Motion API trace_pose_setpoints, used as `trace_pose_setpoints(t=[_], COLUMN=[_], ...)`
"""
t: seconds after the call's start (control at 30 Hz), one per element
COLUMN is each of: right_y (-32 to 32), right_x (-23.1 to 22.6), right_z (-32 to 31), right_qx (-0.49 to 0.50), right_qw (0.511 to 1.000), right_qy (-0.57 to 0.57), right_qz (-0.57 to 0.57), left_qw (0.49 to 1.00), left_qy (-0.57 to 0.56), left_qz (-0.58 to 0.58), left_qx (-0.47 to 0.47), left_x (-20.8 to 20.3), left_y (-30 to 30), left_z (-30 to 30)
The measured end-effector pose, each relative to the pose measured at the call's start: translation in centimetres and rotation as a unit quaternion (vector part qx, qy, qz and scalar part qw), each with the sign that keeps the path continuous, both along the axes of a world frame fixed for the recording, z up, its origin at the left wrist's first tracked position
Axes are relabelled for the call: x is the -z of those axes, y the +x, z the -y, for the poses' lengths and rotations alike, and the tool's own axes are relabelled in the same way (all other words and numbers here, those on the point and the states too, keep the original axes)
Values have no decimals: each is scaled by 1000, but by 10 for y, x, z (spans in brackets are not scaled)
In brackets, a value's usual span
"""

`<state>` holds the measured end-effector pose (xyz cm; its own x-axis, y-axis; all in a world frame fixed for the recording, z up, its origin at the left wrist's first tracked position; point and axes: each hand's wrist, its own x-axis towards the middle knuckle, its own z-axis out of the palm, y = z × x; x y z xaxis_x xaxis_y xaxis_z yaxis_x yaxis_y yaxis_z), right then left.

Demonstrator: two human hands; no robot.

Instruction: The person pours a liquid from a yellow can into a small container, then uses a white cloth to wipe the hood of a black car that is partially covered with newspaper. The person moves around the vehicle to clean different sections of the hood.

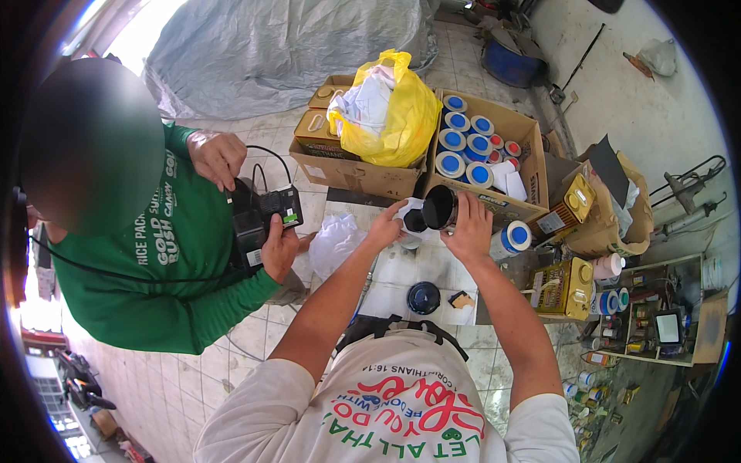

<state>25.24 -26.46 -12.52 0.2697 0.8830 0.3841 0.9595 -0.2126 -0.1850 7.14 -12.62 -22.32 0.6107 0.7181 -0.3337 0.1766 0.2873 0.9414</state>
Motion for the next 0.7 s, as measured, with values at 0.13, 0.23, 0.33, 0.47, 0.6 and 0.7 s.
trace_pose_setpoints(t=[0.13, 0.23, 0.33, 0.47, 0.6, 0.7], right_y=[3, 1, -4, -6, -4, -4], right_x=[-2, -1, 2, 3, 8, 7], right_z=[1, -1, -4, -1, 5, 2], right_qx=[0, 7, -1, 16, 14, 16], right_qw=[1000, 1000, 1000, 999, 1000, 999], right_qy=[-7, -11, -12, -26, -16, -21], right_qz=[-6, -5, -1, -18, -15, -20], left_qw=[1000, 1000, 998, 994, 994, 998], left_qy=[-7, 4, 58, 105, 95, 45], left_qz=[-9, -14, -28, 29, 41, 30], left_qx=[4, 7, 6, -27, -39, -39], left_x=[-3, -1, 13, 20, 13, 15], left_y=[1, 2, -4, -1, -1, 0], left_z=[-1, -3, -6, -1, 5, 9])
